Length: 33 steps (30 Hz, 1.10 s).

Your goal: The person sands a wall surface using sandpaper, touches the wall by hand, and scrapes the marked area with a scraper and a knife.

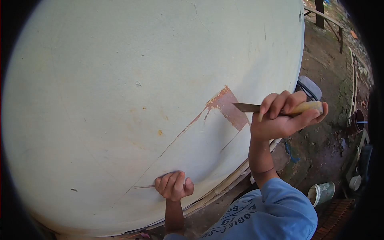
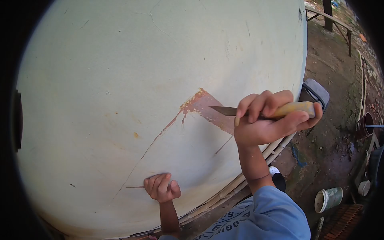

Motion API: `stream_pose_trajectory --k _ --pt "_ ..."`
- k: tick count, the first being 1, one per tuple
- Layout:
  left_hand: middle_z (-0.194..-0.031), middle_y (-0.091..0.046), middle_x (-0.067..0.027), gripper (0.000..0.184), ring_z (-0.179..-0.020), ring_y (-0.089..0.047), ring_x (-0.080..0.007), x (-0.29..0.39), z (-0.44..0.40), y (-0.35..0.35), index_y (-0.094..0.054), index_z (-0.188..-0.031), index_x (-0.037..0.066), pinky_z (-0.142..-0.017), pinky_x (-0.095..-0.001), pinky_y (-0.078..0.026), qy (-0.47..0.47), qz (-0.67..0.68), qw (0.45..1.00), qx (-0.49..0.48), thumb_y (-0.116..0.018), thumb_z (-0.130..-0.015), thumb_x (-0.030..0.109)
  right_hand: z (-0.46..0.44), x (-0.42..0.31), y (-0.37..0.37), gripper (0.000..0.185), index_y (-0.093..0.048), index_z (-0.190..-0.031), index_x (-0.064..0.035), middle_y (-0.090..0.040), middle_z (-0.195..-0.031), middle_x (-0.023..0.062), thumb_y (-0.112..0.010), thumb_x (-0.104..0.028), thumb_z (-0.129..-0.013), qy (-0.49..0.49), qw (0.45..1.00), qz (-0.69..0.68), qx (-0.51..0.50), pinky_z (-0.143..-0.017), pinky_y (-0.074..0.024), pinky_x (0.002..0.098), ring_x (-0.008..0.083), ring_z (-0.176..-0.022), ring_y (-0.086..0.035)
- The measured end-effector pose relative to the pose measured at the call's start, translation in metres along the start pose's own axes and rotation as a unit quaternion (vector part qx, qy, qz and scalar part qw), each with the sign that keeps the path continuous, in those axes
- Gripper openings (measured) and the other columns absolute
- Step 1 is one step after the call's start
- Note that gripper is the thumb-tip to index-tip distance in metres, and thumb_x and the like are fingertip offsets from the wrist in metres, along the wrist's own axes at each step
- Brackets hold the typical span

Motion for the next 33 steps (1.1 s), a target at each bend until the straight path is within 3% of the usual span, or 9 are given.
stream_pose_trajectory --k 6,8,13,16,20,24,28,31,33 --pt "-0.069 -0.066 -0.0007 0.019 -0.058 -0.058 -0.015 0.0 -0.001 0.0 -0.063 -0.098 0.01 -0.056 -0.03 -0.03 -0.007 0.0 1.0 0.001 -0.061 -0.083 0.022 0.012 -0.001 -0.013 0.036 -0.025 -0.128 -0.026 -0.037 -0.063 0.0009 -0.028 -0.052 -0.104 0.029 0.993 0.11 -0.04 -0.028 -0.0356 0.0231 0.0082 -0.035 -0.029" --pt "-0.069 -0.066 -0.0005 0.019 -0.059 -0.058 -0.0149 0.0 -0.002 0.0 -0.063 -0.098 0.01 -0.056 -0.0299 -0.031 -0.003 0.0 1.0 0.004 -0.061 -0.083 0.022 -0.001 -0.001 0.004 0.034 -0.023 -0.129 -0.0264 -0.039 -0.063 0.0021 -0.028 -0.05 -0.104 -0.018 0.998 -0.057 0.022 -0.027 -0.036 0.0234 0.0085 -0.035 -0.03" --pt "-0.069 -0.067 -0.0002 0.019 -0.059 -0.059 -0.015 0.0 -0.001 -0.001 -0.063 -0.098 0.01 -0.057 -0.0298 -0.032 -0.006 0.005 1.0 0.003 -0.061 -0.082 0.021 0.031 0.014 -0.013 0.035 -0.022 -0.131 -0.0304 -0.04 -0.066 0.0022 -0.028 -0.052 -0.103 -0.059 0.988 0.056 -0.128 -0.028 -0.0375 0.0244 0.0084 -0.034 -0.03" --pt "-0.07 -0.067 -0.0002 0.019 -0.058 -0.059 -0.0151 -0.001 0.001 0.003 -0.063 -0.097 0.01 -0.057 -0.0297 -0.032 -0.002 0.001 1.0 -0.001 -0.061 -0.082 0.021 0.007 -0.011 -0.001 0.034 -0.018 -0.13 -0.03 -0.039 -0.065 0.0035 -0.027 -0.05 -0.104 0.014 1.0 -0.014 0.009 -0.028 -0.0382 0.0262 0.0094 -0.033 -0.029" --pt "-0.069 -0.067 -0.0005 0.018 -0.058 -0.058 -0.0152 0.001 0.001 0.002 -0.063 -0.096 0.01 -0.057 -0.0299 -0.032 0.003 0.007 1.0 0.001 -0.061 -0.082 0.021 0.02 0.003 -0.009 0.034 -0.021 -0.129 -0.0349 -0.038 -0.067 0.0021 -0.028 -0.054 -0.103 0.0 0.99 0.104 -0.096 -0.028 -0.0376 0.0244 0.009 -0.035 -0.029" --pt "-0.069 -0.067 -0.0007 0.017 -0.058 -0.058 -0.0151 0.0 -0.001 0.0 -0.063 -0.095 0.01 -0.056 -0.0303 -0.031 -0.007 -0.002 1.0 0.012 -0.062 -0.083 0.022 0.007 -0.012 -0.001 0.032 -0.027 -0.134 -0.0304 -0.036 -0.067 0.0026 -0.03 -0.046 -0.105 0.026 0.999 -0.032 0.006 -0.028 -0.0344 0.0241 0.0087 -0.036 -0.027" --pt "-0.069 -0.067 -0.0008 0.017 -0.058 -0.058 -0.015 -0.001 -0.003 -0.002 -0.064 -0.094 0.01 -0.056 -0.0301 -0.031 -0.011 -0.001 1.0 0.015 -0.062 -0.083 0.022 0.018 0.003 -0.01 0.03 -0.029 -0.132 -0.0311 -0.036 -0.066 0.002 -0.031 -0.046 -0.105 0.013 0.993 0.06 -0.1 -0.028 -0.0344 0.0232 0.0086 -0.036 -0.027" --pt "-0.069 -0.067 -0.0008 0.016 -0.058 -0.058 -0.015 0.001 -0.001 -0.002 -0.064 -0.094 0.01 -0.056 -0.0298 -0.031 -0.003 -0.004 1.0 0.016 -0.061 -0.083 0.022 0.01 -0.002 -0.004 0.033 -0.026 -0.132 -0.0309 -0.036 -0.065 0.0039 -0.032 -0.047 -0.105 0.016 1.0 0.014 -0.016 -0.028 -0.0343 0.0254 0.0097 -0.035 -0.026" --pt "-0.069 -0.067 -0.0008 0.016 -0.058 -0.059 -0.015 0.001 -0.001 0.0 -0.064 -0.095 0.01 -0.056 -0.0297 -0.031 -0.006 -0.001 1.0 0.01 -0.061 -0.083 0.021 0.033 0.017 -0.011 0.033 -0.02 -0.131 -0.0309 -0.039 -0.063 0.0032 -0.028 -0.048 -0.105 -0.056 0.991 0.048 -0.112 -0.027 -0.0383 0.0282 0.0099 -0.033 -0.029"
Point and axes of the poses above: each hand's wrist, its own z-axis away from the middle knuckle, its own y-axis out of the back of the hand, x = y × z, the point moved 4 cm from there along -z, towards the middle knuckle
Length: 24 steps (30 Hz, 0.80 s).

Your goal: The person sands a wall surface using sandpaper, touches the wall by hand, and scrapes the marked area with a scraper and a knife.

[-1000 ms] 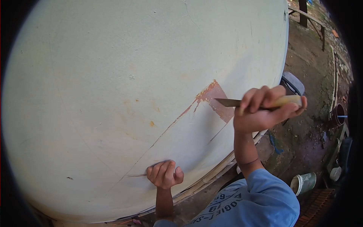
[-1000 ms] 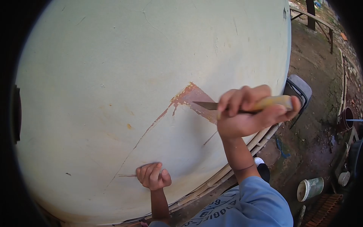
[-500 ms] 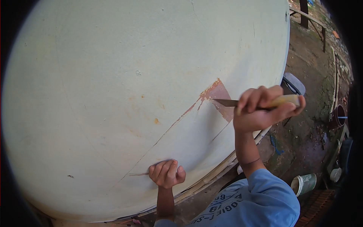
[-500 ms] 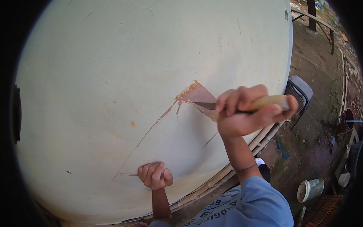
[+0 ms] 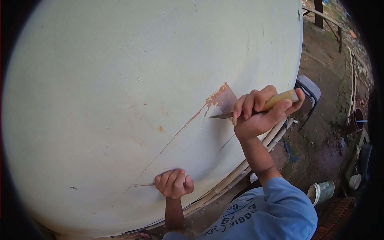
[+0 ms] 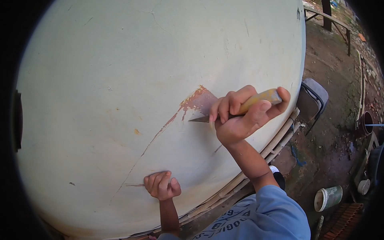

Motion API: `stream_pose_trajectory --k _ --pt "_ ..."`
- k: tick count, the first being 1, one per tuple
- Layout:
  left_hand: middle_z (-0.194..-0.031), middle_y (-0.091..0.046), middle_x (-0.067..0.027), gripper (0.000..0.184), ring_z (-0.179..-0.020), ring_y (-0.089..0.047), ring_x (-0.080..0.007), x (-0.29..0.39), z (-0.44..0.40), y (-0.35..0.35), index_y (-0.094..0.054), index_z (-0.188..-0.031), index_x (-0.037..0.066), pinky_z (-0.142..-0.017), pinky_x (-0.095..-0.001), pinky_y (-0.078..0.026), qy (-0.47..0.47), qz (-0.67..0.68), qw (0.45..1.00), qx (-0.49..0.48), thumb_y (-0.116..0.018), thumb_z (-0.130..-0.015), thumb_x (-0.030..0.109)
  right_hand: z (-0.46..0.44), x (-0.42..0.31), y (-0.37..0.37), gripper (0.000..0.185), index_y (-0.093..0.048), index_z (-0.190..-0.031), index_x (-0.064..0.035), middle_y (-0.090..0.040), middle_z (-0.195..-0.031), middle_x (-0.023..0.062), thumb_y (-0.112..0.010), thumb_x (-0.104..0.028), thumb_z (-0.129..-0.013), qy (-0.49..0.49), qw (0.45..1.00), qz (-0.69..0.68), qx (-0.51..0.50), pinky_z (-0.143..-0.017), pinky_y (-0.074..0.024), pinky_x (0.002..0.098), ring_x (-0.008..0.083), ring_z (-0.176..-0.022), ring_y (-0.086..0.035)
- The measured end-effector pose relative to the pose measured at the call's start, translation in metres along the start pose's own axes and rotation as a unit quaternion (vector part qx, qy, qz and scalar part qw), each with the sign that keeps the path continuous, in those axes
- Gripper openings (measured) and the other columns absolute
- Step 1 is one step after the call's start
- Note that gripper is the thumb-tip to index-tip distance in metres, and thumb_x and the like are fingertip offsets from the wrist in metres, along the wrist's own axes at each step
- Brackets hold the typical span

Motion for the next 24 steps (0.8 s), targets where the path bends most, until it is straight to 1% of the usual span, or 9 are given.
stream_pose_trajectory --k 4,8,11,13,14,16,18,22,24 --pt "-0.069 -0.067 -0.0009 0.017 -0.058 -0.059 -0.015 0.0 0.001 0.003 -0.064 -0.095 0.01 -0.056 -0.0296 -0.031 0.005 -0.002 1.0 -0.008 -0.061 -0.082 0.02 -0.014 -0.025 0.018 0.034 -0.019 -0.133 -0.0336 -0.039 -0.064 0.0039 -0.027 -0.05 -0.104 0.06 0.991 -0.059 0.105 -0.028 -0.0376 0.0265 0.0091 -0.034 -0.028" --pt "-0.069 -0.067 -0.0009 0.017 -0.058 -0.059 -0.015 0.001 0.002 0.002 -0.064 -0.094 0.01 -0.056 -0.0296 -0.031 0.006 0.001 1.0 -0.006 -0.061 -0.082 0.02 -0.011 -0.009 0.007 0.038 -0.02 -0.132 -0.0328 -0.037 -0.064 0.0009 -0.025 -0.056 -0.103 0.037 0.997 0.036 0.06 -0.029 -0.0375 0.0232 0.0081 -0.036 -0.029" --pt "-0.069 -0.067 -0.0008 0.016 -0.058 -0.059 -0.0152 -0.001 0.0 0.001 -0.064 -0.094 0.01 -0.056 -0.0298 -0.031 0.003 0.0 1.0 -0.004 -0.061 -0.082 0.02 -0.022 -0.009 0.022 0.039 -0.02 -0.132 -0.0288 -0.038 -0.064 0.003 -0.026 -0.053 -0.103 0.045 0.987 -0.11 0.107 -0.028 -0.0372 0.0252 0.009 -0.034 -0.027" --pt "-0.069 -0.067 -0.0007 0.016 -0.058 -0.059 -0.0151 0.001 -0.001 -0.001 -0.064 -0.093 0.01 -0.056 -0.03 -0.031 0.005 -0.002 1.0 0.0 -0.061 -0.082 0.02 -0.019 -0.008 0.009 0.04 -0.02 -0.131 -0.0273 -0.039 -0.064 0.0046 -0.027 -0.054 -0.103 0.061 0.996 -0.007 0.072 -0.028 -0.0369 0.0262 0.01 -0.034 -0.027" --pt "-0.068 -0.067 -0.0006 0.015 -0.058 -0.059 -0.0151 0.001 -0.001 0.001 -0.064 -0.093 0.01 -0.056 -0.0302 -0.031 0.004 -0.003 1.0 -0.003 -0.061 -0.082 0.02 -0.008 0.0 -0.001 0.04 -0.02 -0.131 -0.0264 -0.039 -0.063 0.0046 -0.026 -0.055 -0.103 0.001 1.0 -0.008 0.023 -0.027 -0.0367 0.0259 0.0099 -0.033 -0.027" --pt "-0.069 -0.067 -0.0004 0.015 -0.059 -0.06 -0.0149 -0.002 -0.003 -0.001 -0.064 -0.093 0.01 -0.056 -0.0303 -0.031 -0.001 0.002 1.0 -0.003 -0.061 -0.082 0.02 -0.006 -0.006 -0.001 0.04 -0.02 -0.131 -0.0286 -0.038 -0.062 0.0046 -0.026 -0.056 -0.102 0.045 0.997 -0.062 0.016 -0.027 -0.0374 0.0266 0.0097 -0.033 -0.028" --pt "-0.069 -0.067 -0.0003 0.015 -0.059 -0.06 -0.0148 0.0 0.001 0.001 -0.064 -0.093 0.01 -0.056 -0.0304 -0.031 0.01 0.0 1.0 -0.004 -0.061 -0.081 0.02 -0.024 -0.004 0.02 0.041 -0.02 -0.131 -0.0305 -0.038 -0.062 0.0044 -0.025 -0.058 -0.101 0.025 0.982 -0.166 0.082 -0.027 -0.0385 0.0282 0.0099 -0.032 -0.028" --pt "-0.07 -0.067 -0.0002 0.016 -0.06 -0.061 -0.0146 0.0 0.001 0.0 -0.064 -0.093 0.01 -0.056 -0.0303 -0.031 0.012 0.002 1.0 -0.004 -0.061 -0.081 0.02 -0.012 -0.002 0.001 0.043 -0.021 -0.13 -0.0326 -0.039 -0.062 0.0035 -0.026 -0.062 -0.1 0.011 0.999 -0.004 0.033 -0.028 -0.0391 0.0256 0.0099 -0.032 -0.028" --pt "-0.07 -0.067 -0.0002 0.016 -0.06 -0.06 -0.0147 0.0 0.001 0.001 -0.064 -0.094 0.01 -0.056 -0.0302 -0.031 0.009 -0.003 1.0 -0.011 -0.061 -0.081 0.02 -0.021 -0.004 0.013 0.04 -0.021 -0.131 -0.0318 -0.038 -0.062 0.0029 -0.025 -0.058 -0.102 0.057 0.992 -0.099 0.059 -0.027 -0.0375 0.0243 0.0097 -0.032 -0.026"
Point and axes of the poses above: each hand's wrist, its own z-axis away from the middle knuckle, its own y-axis out of the back of the hand, x = y × z, the point moved 4 cm from there along -z, towards the middle knuckle
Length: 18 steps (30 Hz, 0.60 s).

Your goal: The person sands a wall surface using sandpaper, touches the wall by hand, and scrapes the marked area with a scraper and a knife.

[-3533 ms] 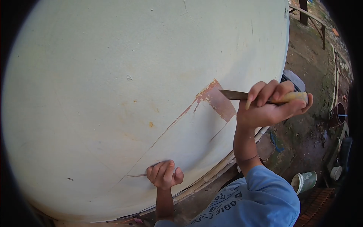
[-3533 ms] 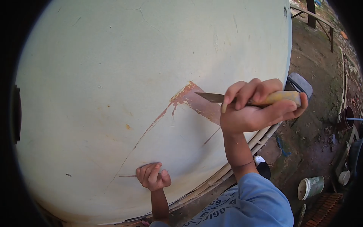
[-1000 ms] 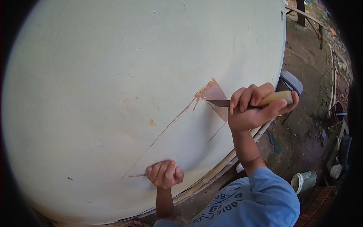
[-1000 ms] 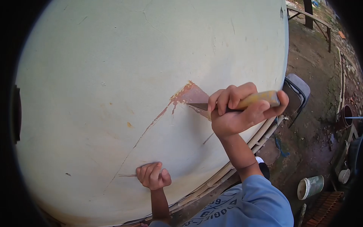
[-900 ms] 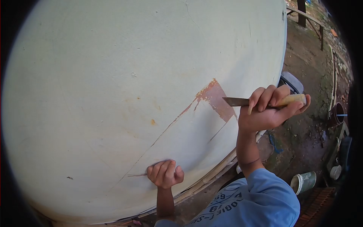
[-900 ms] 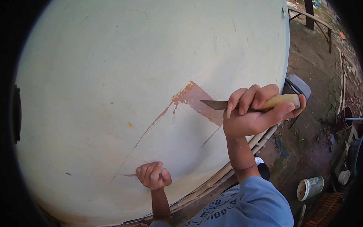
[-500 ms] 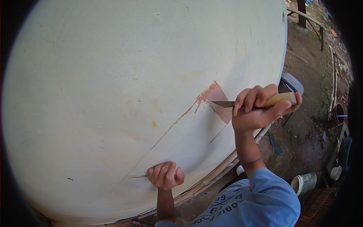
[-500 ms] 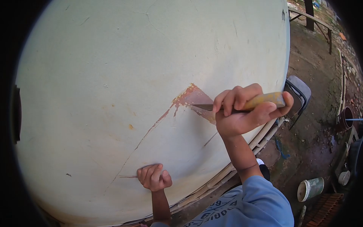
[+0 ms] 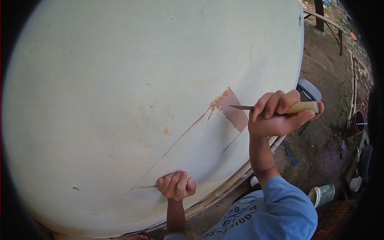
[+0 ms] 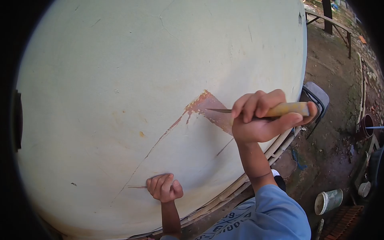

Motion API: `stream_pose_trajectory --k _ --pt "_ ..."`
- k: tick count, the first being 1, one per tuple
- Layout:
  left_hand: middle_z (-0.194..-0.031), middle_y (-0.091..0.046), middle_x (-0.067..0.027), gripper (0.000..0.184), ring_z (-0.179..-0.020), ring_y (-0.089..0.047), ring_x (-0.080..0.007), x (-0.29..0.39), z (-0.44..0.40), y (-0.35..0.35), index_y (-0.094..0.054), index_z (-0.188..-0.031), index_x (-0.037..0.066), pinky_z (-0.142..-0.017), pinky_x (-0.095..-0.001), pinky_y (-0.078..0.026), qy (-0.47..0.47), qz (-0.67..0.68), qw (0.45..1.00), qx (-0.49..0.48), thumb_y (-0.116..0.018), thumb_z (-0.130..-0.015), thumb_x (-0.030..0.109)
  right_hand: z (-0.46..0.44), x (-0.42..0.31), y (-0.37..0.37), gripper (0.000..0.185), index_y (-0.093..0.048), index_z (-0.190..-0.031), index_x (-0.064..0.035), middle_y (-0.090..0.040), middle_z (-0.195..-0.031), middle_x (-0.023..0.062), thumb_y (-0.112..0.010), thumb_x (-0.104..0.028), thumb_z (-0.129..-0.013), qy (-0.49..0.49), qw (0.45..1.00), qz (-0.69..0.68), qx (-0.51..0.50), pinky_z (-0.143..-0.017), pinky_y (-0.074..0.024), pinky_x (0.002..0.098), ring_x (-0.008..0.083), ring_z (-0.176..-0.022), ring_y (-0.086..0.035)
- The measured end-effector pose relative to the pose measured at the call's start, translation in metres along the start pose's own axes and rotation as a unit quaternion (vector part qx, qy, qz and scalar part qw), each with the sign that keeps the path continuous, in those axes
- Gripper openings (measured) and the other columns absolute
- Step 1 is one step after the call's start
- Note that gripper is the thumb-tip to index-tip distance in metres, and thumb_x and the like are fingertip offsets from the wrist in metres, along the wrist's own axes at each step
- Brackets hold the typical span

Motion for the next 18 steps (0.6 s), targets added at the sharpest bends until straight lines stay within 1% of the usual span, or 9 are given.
stream_pose_trajectory --k 1,3,6,8,12,13,15,17,18 --pt "-0.07 -0.067 -0.0003 0.016 -0.059 -0.06 -0.0147 -0.001 0.0 0.0 -0.064 -0.094 0.01 -0.056 -0.0302 -0.031 -0.001 -0.001 1.0 0.002 -0.061 -0.081 0.02 -0.009 0.001 0.004 0.039 -0.021 -0.132 -0.0319 -0.039 -0.062 0.0028 -0.024 -0.057 -0.102 -0.012 0.998 -0.058 0.011 -0.027 -0.0371 0.0244 0.0097 -0.032 -0.026" --pt "-0.07 -0.067 -0.0004 0.016 -0.059 -0.06 -0.0147 0.0 0.0 0.0 -0.064 -0.094 0.01 -0.056 -0.0301 -0.031 -0.002 -0.003 1.0 0.007 -0.061 -0.082 0.02 -0.002 -0.004 -0.012 0.033 -0.029 -0.133 -0.0321 -0.036 -0.065 0.0009 -0.026 -0.05 -0.105 0.056 0.997 0.054 0.002 -0.028 -0.0329 0.0217 0.0083 -0.035 -0.027" --pt "-0.07 -0.067 -0.0005 0.016 -0.059 -0.059 -0.0148 0.0 0.0 0.0 -0.063 -0.094 0.01 -0.056 -0.0301 -0.031 -0.005 0.003 1.0 0.0 -0.061 -0.082 0.02 -0.001 -0.006 -0.009 0.032 -0.029 -0.133 -0.0322 -0.036 -0.066 0.001 -0.027 -0.048 -0.105 0.058 0.997 0.053 -0.012 -0.028 -0.0334 0.0212 0.0078 -0.036 -0.027" --pt "-0.069 -0.067 -0.0005 0.015 -0.058 -0.059 -0.0148 -0.001 -0.002 -0.002 -0.063 -0.093 0.01 -0.056 -0.0302 -0.031 -0.005 -0.002 1.0 0.006 -0.061 -0.082 0.02 -0.013 -0.009 0.014 0.036 -0.023 -0.133 -0.0341 -0.038 -0.064 0.0026 -0.026 -0.054 -0.103 0.033 0.998 -0.012 0.054 -0.027 -0.0352 0.0245 0.0091 -0.034 -0.028" --pt "-0.069 -0.066 -0.0005 0.015 -0.058 -0.058 -0.0146 0.001 -0.003 -0.001 -0.063 -0.093 0.01 -0.055 -0.0306 -0.031 -0.01 -0.005 1.0 0.007 -0.061 -0.082 0.021 0.011 0.004 -0.012 0.039 -0.02 -0.132 -0.0344 -0.039 -0.064 0.0031 -0.026 -0.058 -0.102 -0.03 0.996 0.08 -0.028 -0.027 -0.0367 0.0247 0.01 -0.034 -0.029" --pt "-0.069 -0.066 -0.0004 0.015 -0.058 -0.058 -0.0145 -0.001 -0.004 -0.003 -0.063 -0.093 0.01 -0.055 -0.0305 -0.031 -0.01 -0.003 1.0 0.011 -0.061 -0.082 0.021 0.006 -0.007 -0.013 0.038 -0.021 -0.131 -0.0319 -0.04 -0.064 0.0032 -0.025 -0.056 -0.102 0.028 0.997 0.064 0.024 -0.028 -0.0371 0.0237 0.0102 -0.033 -0.028" --pt "-0.069 -0.067 -0.0004 0.015 -0.058 -0.058 -0.0144 0.0 -0.001 -0.001 -0.064 -0.092 0.01 -0.055 -0.0305 -0.031 0.003 -0.003 1.0 0.013 -0.061 -0.082 0.021 -0.006 -0.004 0.006 0.036 -0.02 -0.131 -0.0312 -0.04 -0.063 0.0035 -0.025 -0.054 -0.103 -0.011 0.996 -0.049 0.079 -0.027 -0.0374 0.0241 0.0102 -0.032 -0.028" --pt "-0.069 -0.066 -0.0003 0.015 -0.058 -0.058 -0.0144 0.0 0.0 -0.001 -0.064 -0.092 0.01 -0.056 -0.0303 -0.031 -0.002 -0.008 1.0 0.014 -0.061 -0.082 0.021 -0.003 -0.009 -0.012 0.035 -0.021 -0.13 -0.0289 -0.039 -0.06 0.0035 -0.025 -0.051 -0.104 0.05 0.994 0.076 0.061 -0.027 -0.0378 0.0249 0.0103 -0.032 -0.027" --pt "-0.069 -0.066 -0.0002 0.015 -0.058 -0.058 -0.0144 0.0 -0.001 -0.001 -0.064 -0.092 0.01 -0.056 -0.0302 -0.031 -0.007 -0.006 1.0 0.013 -0.061 -0.082 0.021 0.011 0.001 -0.016 0.035 -0.021 -0.13 -0.0272 -0.037 -0.06 0.0029 -0.025 -0.05 -0.104 0.01 0.995 0.099 0.029 -0.026 -0.0377 0.0247 0.0098 -0.032 -0.027"
Point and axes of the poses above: each hand's wrist, its own z-axis away from the middle knuckle, its own y-axis out of the back of the hand, x = y × z, the point moved 4 cm from there along -z, towards the middle knuckle
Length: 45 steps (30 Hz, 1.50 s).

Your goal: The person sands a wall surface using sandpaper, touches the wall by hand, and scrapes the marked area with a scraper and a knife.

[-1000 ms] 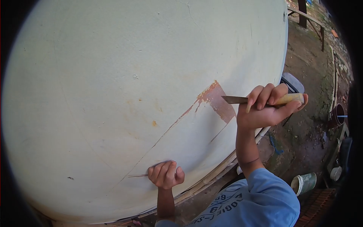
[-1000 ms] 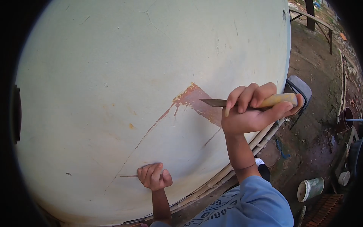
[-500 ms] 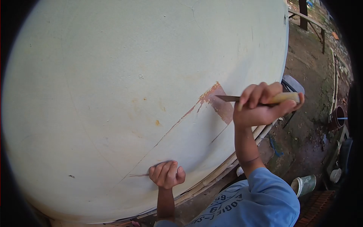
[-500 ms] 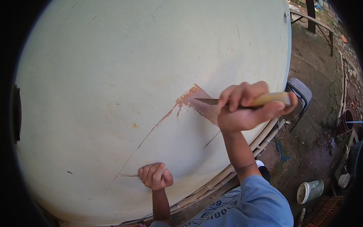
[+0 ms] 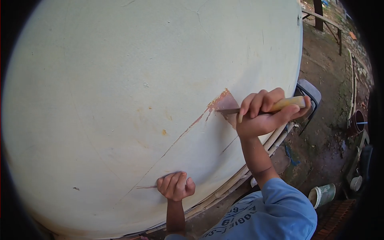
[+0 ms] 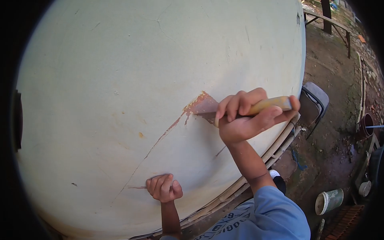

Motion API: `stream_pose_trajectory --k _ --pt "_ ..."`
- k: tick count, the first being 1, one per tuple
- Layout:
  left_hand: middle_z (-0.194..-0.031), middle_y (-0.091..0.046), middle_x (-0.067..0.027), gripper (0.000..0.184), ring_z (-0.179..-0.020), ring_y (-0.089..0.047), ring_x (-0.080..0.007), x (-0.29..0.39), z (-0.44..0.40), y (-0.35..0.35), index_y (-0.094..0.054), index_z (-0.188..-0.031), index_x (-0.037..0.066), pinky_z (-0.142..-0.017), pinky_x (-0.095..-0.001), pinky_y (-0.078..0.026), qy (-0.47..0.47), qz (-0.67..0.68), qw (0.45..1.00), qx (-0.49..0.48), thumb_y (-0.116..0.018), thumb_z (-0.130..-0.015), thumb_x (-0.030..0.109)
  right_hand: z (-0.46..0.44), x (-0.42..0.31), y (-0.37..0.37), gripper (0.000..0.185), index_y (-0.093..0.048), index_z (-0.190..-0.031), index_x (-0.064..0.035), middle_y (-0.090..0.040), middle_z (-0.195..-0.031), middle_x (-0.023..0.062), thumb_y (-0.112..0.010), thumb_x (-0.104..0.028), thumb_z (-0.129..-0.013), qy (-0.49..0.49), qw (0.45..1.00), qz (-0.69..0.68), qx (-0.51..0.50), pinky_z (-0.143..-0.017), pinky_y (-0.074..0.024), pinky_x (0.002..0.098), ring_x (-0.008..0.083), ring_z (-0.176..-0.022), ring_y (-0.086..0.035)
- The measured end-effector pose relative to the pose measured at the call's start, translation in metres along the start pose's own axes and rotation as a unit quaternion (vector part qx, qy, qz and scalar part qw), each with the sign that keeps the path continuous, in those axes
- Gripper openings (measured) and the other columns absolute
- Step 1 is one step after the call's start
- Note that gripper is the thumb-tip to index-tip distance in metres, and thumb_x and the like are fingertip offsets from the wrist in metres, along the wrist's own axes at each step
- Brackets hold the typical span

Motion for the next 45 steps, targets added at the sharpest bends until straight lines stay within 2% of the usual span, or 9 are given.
stream_pose_trajectory --k 6,8,11,16,19,22,27,36,45 --pt "-0.067 -0.066 0.0 0.015 -0.058 -0.058 -0.0146 0.0 0.0 0.0 -0.064 -0.092 0.011 -0.056 -0.0301 -0.031 0.009 0.006 1.0 0.0 -0.061 -0.082 0.021 -0.013 0.001 0.017 0.034 -0.023 -0.132 -0.0281 -0.036 -0.062 0.0029 -0.026 -0.048 -0.105 -0.017 0.984 -0.168 0.062 -0.026 -0.0362 0.0248 0.0089 -0.034 -0.028" --pt "-0.068 -0.066 0.0 0.014 -0.058 -0.058 -0.0146 0.0 0.002 0.001 -0.064 -0.092 0.011 -0.056 -0.0301 -0.031 0.003 0.005 1.0 0.001 -0.061 -0.082 0.021 -0.002 0.001 0.001 0.031 -0.03 -0.132 -0.0288 -0.035 -0.065 0.001 -0.028 -0.046 -0.106 0.024 0.999 -0.042 -0.011 -0.028 -0.0341 0.0217 0.0078 -0.037 -0.028" --pt "-0.068 -0.066 0.0001 0.014 -0.059 -0.058 -0.0146 -0.001 0.001 0.001 -0.063 -0.092 0.011 -0.056 -0.0301 -0.031 0.003 0.008 1.0 0.002 -0.061 -0.082 0.021 -0.014 -0.009 0.019 0.03 -0.03 -0.132 -0.0288 -0.035 -0.066 0.0008 -0.027 -0.044 -0.106 0.045 0.989 -0.132 0.055 -0.028 -0.035 0.0218 0.0075 -0.037 -0.027" --pt "-0.068 -0.066 0.0001 0.014 -0.059 -0.059 -0.0144 -0.002 -0.002 -0.001 -0.064 -0.091 0.01 -0.056 -0.0301 -0.032 -0.003 0.01 1.0 0.003 -0.061 -0.081 0.02 -0.006 -0.001 0.009 0.028 -0.032 -0.129 -0.028 -0.035 -0.065 0.0006 -0.028 -0.044 -0.106 0.045 0.998 -0.036 0.021 -0.027 -0.0324 0.0219 0.0075 -0.036 -0.027" --pt "-0.068 -0.066 0.0 0.014 -0.059 -0.058 -0.0144 0.0 0.002 0.001 -0.064 -0.091 0.01 -0.056 -0.0301 -0.032 0.006 0.006 1.0 0.004 -0.061 -0.081 0.02 -0.021 -0.008 0.029 0.027 -0.031 -0.13 -0.0282 -0.035 -0.065 0.0026 -0.027 -0.041 -0.107 0.017 0.978 -0.158 0.134 -0.026 -0.0311 0.0232 0.0085 -0.036 -0.026" --pt "-0.068 -0.066 -0.0002 0.014 -0.058 -0.058 -0.0145 0.0 0.001 0.0 -0.064 -0.092 0.01 -0.056 -0.0301 -0.032 0.0 0.012 1.0 0.0 -0.061 -0.082 0.02 0.003 0.004 0.014 0.034 -0.024 -0.131 -0.0263 -0.036 -0.065 0.0025 -0.028 -0.047 -0.105 0.01 1.0 -0.02 0.022 -0.027 -0.0358 0.0249 0.0083 -0.036 -0.027" --pt "-0.068 -0.066 -0.0006 0.015 -0.058 -0.058 -0.0148 0.0 0.0 0.0 -0.063 -0.093 0.01 -0.055 -0.03 -0.031 0.003 0.01 1.0 -0.001 -0.059 -0.083 0.02 -0.009 -0.007 0.025 0.031 -0.025 -0.13 -0.0263 -0.036 -0.064 0.0022 -0.027 -0.044 -0.106 0.039 0.991 -0.069 0.109 -0.027 -0.0361 0.0245 0.0084 -0.036 -0.027" --pt "-0.068 -0.066 -0.0004 0.014 -0.058 -0.058 -0.0149 -0.001 0.002 0.001 -0.063 -0.093 0.011 -0.057 -0.0299 -0.033 0.001 0.018 1.0 -0.001 -0.059 -0.083 0.02 0.005 0.005 0.02 0.029 -0.024 -0.13 -0.0258 -0.036 -0.064 0.003 -0.027 -0.042 -0.106 0.012 0.999 -0.03 0.025 -0.028 -0.0375 0.0241 0.0082 -0.037 -0.027" --pt "-0.068 -0.066 -0.0012 0.016 -0.058 -0.058 -0.0158 -0.002 0.003 0.001 -0.063 -0.094 0.01 -0.056 -0.03 -0.032 0.003 0.029 1.0 0.004 -0.059 -0.082 0.02 -0.009 -0.004 0.032 0.029 -0.025 -0.132 -0.0254 -0.037 -0.062 0.0032 -0.027 -0.04 -0.106 0.051 0.996 -0.023 0.075 -0.027 -0.0328 0.0234 0.0076 -0.037 -0.027"
Point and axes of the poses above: each hand's wrist, its own z-axis away from the middle knuckle, its own y-axis out of the back of the hand, x = y × z, the point moved 4 cm from there along -z, towards the middle knuckle
